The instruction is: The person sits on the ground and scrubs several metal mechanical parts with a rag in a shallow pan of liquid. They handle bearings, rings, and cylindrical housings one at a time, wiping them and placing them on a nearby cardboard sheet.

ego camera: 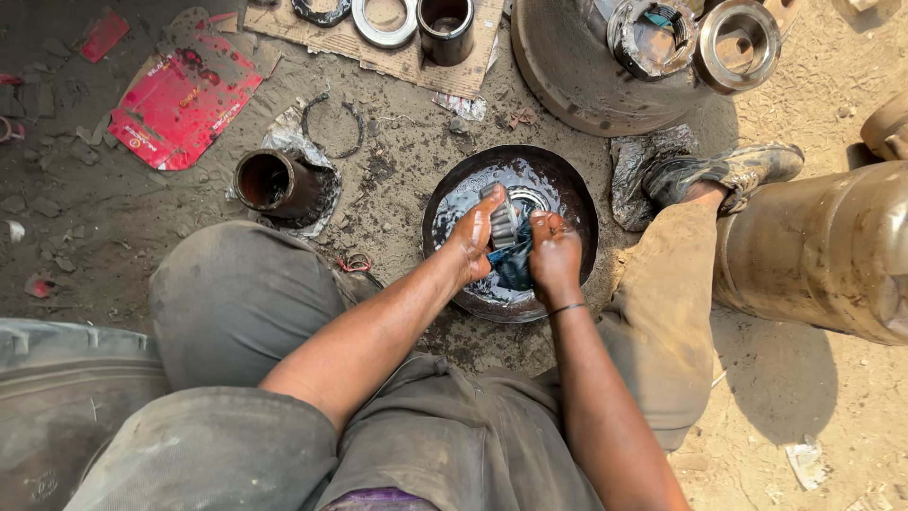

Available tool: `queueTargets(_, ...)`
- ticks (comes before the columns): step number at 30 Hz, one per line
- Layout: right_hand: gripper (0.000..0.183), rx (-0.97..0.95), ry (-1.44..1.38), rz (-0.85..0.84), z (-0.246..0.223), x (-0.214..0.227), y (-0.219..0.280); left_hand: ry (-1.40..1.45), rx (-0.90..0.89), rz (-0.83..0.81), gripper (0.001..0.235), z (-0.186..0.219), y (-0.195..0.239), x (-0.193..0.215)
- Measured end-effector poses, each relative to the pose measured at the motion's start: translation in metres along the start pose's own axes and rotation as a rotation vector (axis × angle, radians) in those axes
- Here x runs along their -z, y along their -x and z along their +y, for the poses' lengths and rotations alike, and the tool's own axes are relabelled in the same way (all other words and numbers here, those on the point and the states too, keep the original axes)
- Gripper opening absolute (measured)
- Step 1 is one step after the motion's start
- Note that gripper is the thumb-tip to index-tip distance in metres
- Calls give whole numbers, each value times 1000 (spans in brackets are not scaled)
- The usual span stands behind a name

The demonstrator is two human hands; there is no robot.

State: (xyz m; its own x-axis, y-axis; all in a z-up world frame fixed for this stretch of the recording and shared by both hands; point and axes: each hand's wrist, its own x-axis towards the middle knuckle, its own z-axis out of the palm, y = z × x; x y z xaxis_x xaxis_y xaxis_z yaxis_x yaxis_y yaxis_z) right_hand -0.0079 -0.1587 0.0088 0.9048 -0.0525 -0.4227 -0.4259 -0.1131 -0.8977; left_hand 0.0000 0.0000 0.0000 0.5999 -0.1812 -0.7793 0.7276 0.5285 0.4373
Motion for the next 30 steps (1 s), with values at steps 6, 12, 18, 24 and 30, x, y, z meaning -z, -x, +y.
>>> queueTargets(6, 34, 213, 493, 200, -1, -17, 21, 138, -15, -27, 66, 15, 8, -1)
queueTargets(12, 44, 65, 906, 89, 76, 7, -13, -100, -146, 76, 50, 10, -20, 24)
queueTargets(18, 73, -113, 1381, -161, 102, 2, -15, 149, -14, 154, 22, 4, -43, 37)
queueTargets(24, 57, -86, 1345, -326, 91, -12, -11, -23, 61, 246, 26, -22, -70, 48)
queueTargets(30, 69, 109, 1667, -299, 111, -14, -13, -309, 21, 388, 58, -23, -76, 58)
